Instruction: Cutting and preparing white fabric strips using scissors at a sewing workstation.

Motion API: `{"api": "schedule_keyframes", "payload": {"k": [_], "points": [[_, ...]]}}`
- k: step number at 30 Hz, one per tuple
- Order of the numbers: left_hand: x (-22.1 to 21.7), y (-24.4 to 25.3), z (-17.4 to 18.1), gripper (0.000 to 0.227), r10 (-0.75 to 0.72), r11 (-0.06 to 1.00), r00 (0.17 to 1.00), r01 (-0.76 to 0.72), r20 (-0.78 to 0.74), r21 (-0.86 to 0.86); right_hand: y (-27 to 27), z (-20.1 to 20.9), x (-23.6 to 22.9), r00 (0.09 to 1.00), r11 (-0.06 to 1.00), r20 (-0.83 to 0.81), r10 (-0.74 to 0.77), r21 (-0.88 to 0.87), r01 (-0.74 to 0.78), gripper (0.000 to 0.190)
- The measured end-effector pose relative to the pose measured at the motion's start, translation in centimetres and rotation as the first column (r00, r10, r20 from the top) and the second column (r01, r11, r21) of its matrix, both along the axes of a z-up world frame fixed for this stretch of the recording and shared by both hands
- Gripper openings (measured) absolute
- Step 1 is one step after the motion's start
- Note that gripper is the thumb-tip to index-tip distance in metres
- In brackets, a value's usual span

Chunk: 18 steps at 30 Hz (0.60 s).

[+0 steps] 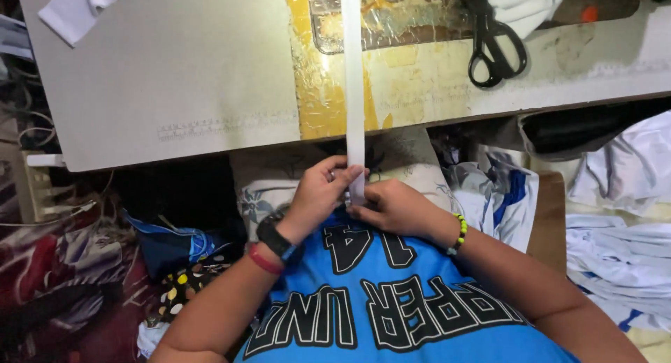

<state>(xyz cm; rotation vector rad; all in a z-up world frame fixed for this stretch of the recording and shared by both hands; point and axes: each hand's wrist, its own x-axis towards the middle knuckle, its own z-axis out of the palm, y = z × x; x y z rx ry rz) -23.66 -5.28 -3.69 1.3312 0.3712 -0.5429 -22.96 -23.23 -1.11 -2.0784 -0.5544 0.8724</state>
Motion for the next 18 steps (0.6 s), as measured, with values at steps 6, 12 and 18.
{"api": "schedule_keyframes", "payload": {"k": [6,12,18], "points": [[0.4,-0.1,1.9,0.018,0.146,0.980,0.979,-0.163,-0.146,-0.114,-0.8,4.7,1.4,0.996,0.991,0.074,-0.047,-0.118,0.056,0.019],[0.0,-0.3,4.7,0.021,0.063,0.979,0.991,-0.084,-0.117,-0.186,-0.4,1.1,5.7,0.346,0.927,0.862,-0.370,0.368,0.074,0.031],[0.2,0.6,4.5,0.019,-0.012,0.989,0.995,-0.003,-0.101,-0.145,0.4,0.8,6.0,0.303,0.960,0.926,-0.226,0.265,-0.092,0.023]]}}
